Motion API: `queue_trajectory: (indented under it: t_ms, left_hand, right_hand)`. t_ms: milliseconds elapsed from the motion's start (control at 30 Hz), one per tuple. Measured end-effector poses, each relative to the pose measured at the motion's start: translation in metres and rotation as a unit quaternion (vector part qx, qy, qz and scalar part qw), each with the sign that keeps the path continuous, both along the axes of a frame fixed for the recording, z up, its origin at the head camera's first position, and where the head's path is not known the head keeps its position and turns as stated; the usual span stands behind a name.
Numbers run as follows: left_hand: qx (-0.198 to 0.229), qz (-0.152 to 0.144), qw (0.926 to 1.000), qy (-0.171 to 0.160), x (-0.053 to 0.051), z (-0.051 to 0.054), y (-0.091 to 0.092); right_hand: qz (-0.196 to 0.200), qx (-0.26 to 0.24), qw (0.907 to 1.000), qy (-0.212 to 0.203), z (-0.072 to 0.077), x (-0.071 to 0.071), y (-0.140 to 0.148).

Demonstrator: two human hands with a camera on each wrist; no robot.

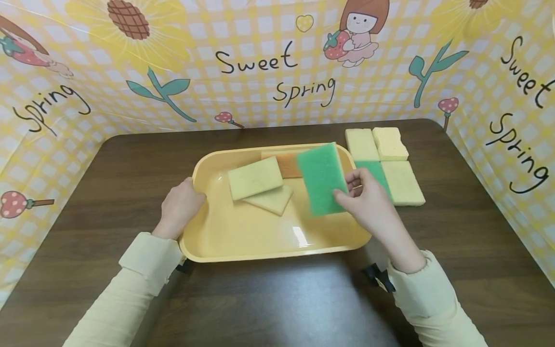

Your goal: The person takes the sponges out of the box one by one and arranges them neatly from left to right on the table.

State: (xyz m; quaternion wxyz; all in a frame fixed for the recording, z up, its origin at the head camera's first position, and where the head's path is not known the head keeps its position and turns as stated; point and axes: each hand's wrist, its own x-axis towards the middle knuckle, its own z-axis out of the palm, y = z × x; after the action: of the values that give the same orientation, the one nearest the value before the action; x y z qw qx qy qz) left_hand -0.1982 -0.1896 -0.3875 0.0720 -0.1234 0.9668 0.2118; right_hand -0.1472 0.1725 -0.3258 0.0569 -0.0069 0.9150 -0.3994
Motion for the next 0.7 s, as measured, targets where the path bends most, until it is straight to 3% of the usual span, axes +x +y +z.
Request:
queue_trajectory:
  t_ms: [333, 700]
  left_hand:
    - [-0.003, 0.000, 1.0000, 0.005, 0.000, 0.001, 0.000]
    - [0.000, 0.000, 1.0000, 0.003, 0.002, 0.002, 0.001]
  right_hand:
    - [-0.037, -0.003, 0.9989, 0.027, -0.003, 0.006, 0.034]
    - [-0.065, 0.038, 0.9971, -0.006, -0.019, 0.020, 0.072]
